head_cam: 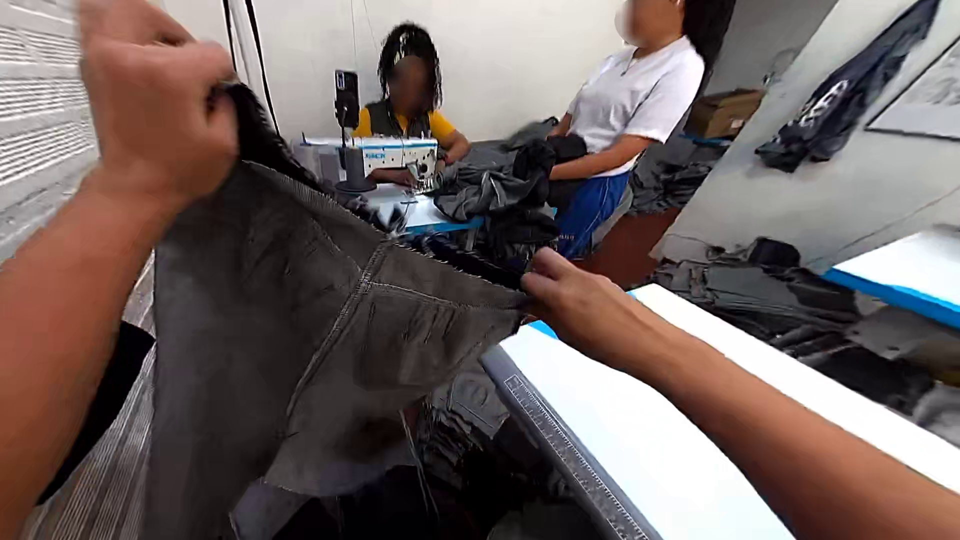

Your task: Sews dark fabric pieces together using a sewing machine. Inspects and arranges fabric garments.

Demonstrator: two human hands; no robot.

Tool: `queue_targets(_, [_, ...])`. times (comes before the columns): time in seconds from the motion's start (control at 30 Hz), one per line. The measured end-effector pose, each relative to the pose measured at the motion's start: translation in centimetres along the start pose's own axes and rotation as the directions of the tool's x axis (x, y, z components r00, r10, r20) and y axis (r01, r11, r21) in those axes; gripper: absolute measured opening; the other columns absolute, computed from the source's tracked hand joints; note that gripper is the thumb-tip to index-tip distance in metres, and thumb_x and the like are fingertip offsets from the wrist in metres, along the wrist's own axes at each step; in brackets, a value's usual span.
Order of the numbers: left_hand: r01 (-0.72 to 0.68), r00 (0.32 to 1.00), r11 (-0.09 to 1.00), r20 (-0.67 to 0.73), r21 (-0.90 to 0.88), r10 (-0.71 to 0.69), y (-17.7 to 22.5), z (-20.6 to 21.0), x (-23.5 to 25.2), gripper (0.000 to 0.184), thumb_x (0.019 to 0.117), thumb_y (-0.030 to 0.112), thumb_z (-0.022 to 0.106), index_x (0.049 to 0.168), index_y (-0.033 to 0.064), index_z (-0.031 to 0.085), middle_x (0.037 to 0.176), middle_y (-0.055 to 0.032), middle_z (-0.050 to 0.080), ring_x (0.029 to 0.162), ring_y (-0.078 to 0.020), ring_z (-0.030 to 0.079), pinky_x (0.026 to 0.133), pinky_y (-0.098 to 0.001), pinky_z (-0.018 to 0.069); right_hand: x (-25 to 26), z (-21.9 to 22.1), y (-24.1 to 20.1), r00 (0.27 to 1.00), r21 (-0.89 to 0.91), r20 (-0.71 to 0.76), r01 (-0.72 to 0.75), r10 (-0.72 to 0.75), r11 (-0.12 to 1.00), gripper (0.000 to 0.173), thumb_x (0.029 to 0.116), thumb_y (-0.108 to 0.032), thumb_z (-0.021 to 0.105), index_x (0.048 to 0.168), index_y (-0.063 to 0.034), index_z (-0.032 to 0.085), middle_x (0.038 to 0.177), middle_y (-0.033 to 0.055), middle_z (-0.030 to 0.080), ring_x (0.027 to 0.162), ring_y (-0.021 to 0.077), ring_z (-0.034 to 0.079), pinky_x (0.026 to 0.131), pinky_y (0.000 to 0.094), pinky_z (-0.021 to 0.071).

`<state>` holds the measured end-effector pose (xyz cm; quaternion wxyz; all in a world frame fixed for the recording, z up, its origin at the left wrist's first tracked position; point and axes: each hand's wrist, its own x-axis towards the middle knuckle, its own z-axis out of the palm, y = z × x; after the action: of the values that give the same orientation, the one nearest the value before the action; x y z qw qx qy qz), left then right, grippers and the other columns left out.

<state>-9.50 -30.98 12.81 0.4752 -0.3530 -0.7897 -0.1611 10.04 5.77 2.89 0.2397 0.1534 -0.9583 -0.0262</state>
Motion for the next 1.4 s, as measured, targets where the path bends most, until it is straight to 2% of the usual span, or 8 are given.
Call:
queue_targets(0.1, [0.058, 0.997, 0.997, 0.063, -0.050, -0.054, -2.0, 0.8, 1.3, 0.041, 0.1002, 0.018, 0.038, 0.106, -0.0155, 0.061, 0.099, -0.0422, 0.063, 0.095, -0.0608, 0.061, 0.080, -0.0741, 0.0403, 1.6, -1.3, 0.4, 0.986, -0.003, -0.159, -0.045, 0.044, 0.999, 0.005, 0.0923, 0.007, 0.064, 0.097, 0.0079, 0.063, 0.110, 0.0272, 0.059, 0.075, 0.0402, 0.067, 0.061, 0.0539, 0.0575])
queue_targets(0.27, [0.057, 0.996, 0.958, 0.080, -0.281, -0.036, -2.5, 0.3, 1.6, 0.072, 0.0898, 0.076, 0.055, 0.120, 0.0114, 0.065, 0.098, -0.0059, 0.068, 0.088, -0.0089, 0.066, 0.080, -0.0382, 0.0560, 3.8, -3.2, -1.4, 0.936, 0.100, -0.343, -0.041, 0.073, 0.994, 0.012, 0.0853, 0.000, 0.073, 0.095, 0.0054, 0.069, 0.109, 0.0268, 0.060, 0.092, 0.0373, 0.065, 0.077, 0.0479, 0.0558])
queue_targets(0.37, [-0.234, 0.908, 0.856, 0.212, -0.460, 0.362, 8.2, 0.5, 0.5, 0.084, 0.0801, 0.072, 0.066, 0.135, 0.0085, 0.060, 0.100, -0.0119, 0.071, 0.082, -0.0171, 0.065, 0.071, -0.0448, 0.0532, 6.0, -3.1, -6.0, 0.896, 0.127, -0.437, 0.144, -0.075, 0.981, 0.006, 0.0852, 0.001, 0.071, 0.091, 0.0012, 0.071, 0.102, 0.0210, 0.063, 0.083, 0.0299, 0.067, 0.068, 0.0410, 0.0578])
queue_targets(0.43, [-0.331, 0.824, 0.747, 0.209, -0.577, 0.526, 11.9, 2.3, 0.1, 0.045, 0.0771, 0.053, 0.074, 0.098, 0.0131, 0.072, 0.075, 0.0022, 0.068, 0.063, -0.0046, 0.062, 0.055, -0.0288, 0.0512, 6.8, -3.0, -8.9, 0.842, 0.151, -0.525, 0.233, -0.122, 0.961, 0.006, 0.0878, 0.003, 0.068, 0.093, -0.0004, 0.069, 0.096, 0.0152, 0.061, 0.072, 0.0223, 0.064, 0.056, 0.0330, 0.0546])
queue_targets(0.67, [-0.260, 0.887, 0.780, 0.178, -0.570, 0.426, 10.0, 1.1, -1.1, 0.018, 0.0926, 0.033, 0.066, 0.091, 0.0167, 0.074, 0.073, 0.0135, 0.066, 0.064, 0.0088, 0.058, 0.055, -0.0123, 0.0471, 0.0, 4.5, -8.0, 0.910, 0.585, -0.351, 0.031, 0.219, 0.811, 0.063, 0.0855, -0.035, 0.079, 0.133, 0.0016, 0.058, 0.119, 0.0160, 0.070, 0.104, 0.0244, 0.071, 0.088, 0.0454, 0.0594])
queue_targets(1.03, [0.072, 0.997, 0.985, -0.001, -0.156, -0.073, -1.7, -1.0, -1.8, 0.056, 0.1108, 0.042, 0.035, 0.124, -0.0033, 0.065, 0.110, -0.0333, 0.068, 0.102, -0.0485, 0.067, 0.089, -0.0690, 0.0472, -1.3, 2.5, 0.1, 0.891, 0.465, -0.215, -0.266, 0.400, 0.844, 0.017, 0.0994, -0.014, 0.065, 0.111, -0.0020, 0.061, 0.075, 0.0093, 0.064, 0.059, 0.0209, 0.060, 0.055, 0.0407, 0.0516])
queue_targets(1.23, [0.052, 0.948, 0.900, 0.304, -0.433, 0.092, -3.5, -2.4, -6.5, 0.049, 0.1081, 0.041, 0.037, 0.117, 0.0055, 0.069, 0.099, -0.0002, 0.071, 0.085, 0.0060, 0.063, 0.080, -0.0192, 0.0534, -2.3, 2.4, -4.0, 0.976, 0.544, -0.185, 0.006, 0.113, 0.839, 0.016, 0.0999, -0.025, 0.062, 0.111, -0.0137, 0.066, 0.080, -0.0079, 0.063, 0.063, -0.0008, 0.057, 0.055, 0.0170, 0.0501])
queue_targets(1.4, [0.179, 0.965, 0.883, 0.254, -0.434, -0.071, -6.9, 1.9, -11.6, 0.043, 0.1106, 0.030, 0.037, 0.110, 0.0034, 0.072, 0.101, -0.0009, 0.072, 0.094, -0.0028, 0.066, 0.091, -0.0263, 0.0545, -0.5, 4.0, 1.3, 0.989, 0.602, -0.100, -0.030, 0.113, 0.798, 0.018, 0.0938, -0.022, 0.069, 0.107, -0.0099, 0.069, 0.084, -0.0060, 0.067, 0.068, -0.0009, 0.061, 0.064, 0.0198, 0.0546])
